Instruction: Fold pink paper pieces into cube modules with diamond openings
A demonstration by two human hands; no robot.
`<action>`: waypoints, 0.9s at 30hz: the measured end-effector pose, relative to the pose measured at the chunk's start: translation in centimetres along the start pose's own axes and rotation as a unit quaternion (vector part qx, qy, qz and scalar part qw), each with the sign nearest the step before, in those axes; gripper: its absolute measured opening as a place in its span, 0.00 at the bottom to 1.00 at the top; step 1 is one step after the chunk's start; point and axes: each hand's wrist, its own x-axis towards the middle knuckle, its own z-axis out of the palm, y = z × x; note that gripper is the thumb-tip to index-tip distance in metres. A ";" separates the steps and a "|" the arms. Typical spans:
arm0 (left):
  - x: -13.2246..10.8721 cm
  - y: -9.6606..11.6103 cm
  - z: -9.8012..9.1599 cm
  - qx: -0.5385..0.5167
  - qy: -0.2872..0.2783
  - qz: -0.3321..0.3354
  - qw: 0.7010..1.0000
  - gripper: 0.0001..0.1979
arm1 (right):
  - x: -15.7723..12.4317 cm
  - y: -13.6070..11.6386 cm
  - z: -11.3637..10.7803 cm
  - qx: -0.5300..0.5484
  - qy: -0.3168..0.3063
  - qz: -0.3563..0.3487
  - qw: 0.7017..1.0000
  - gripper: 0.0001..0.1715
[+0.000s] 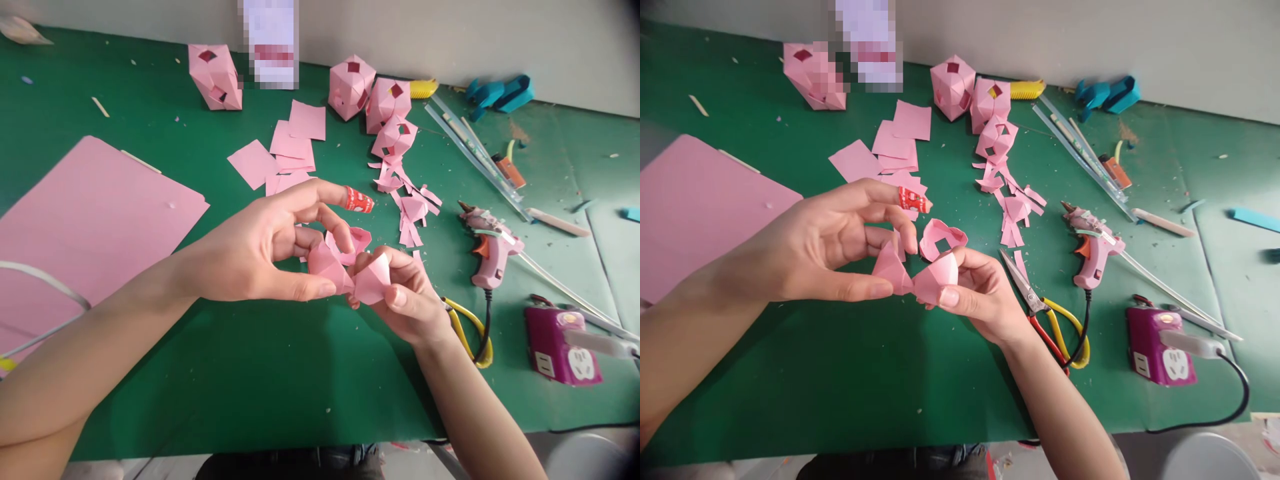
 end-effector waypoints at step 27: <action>0.5 0.1 -0.3 -0.030 -0.005 0.024 0.999 0.35 | -0.6 -0.6 0.1 0.032 0.077 0.048 0.995 0.13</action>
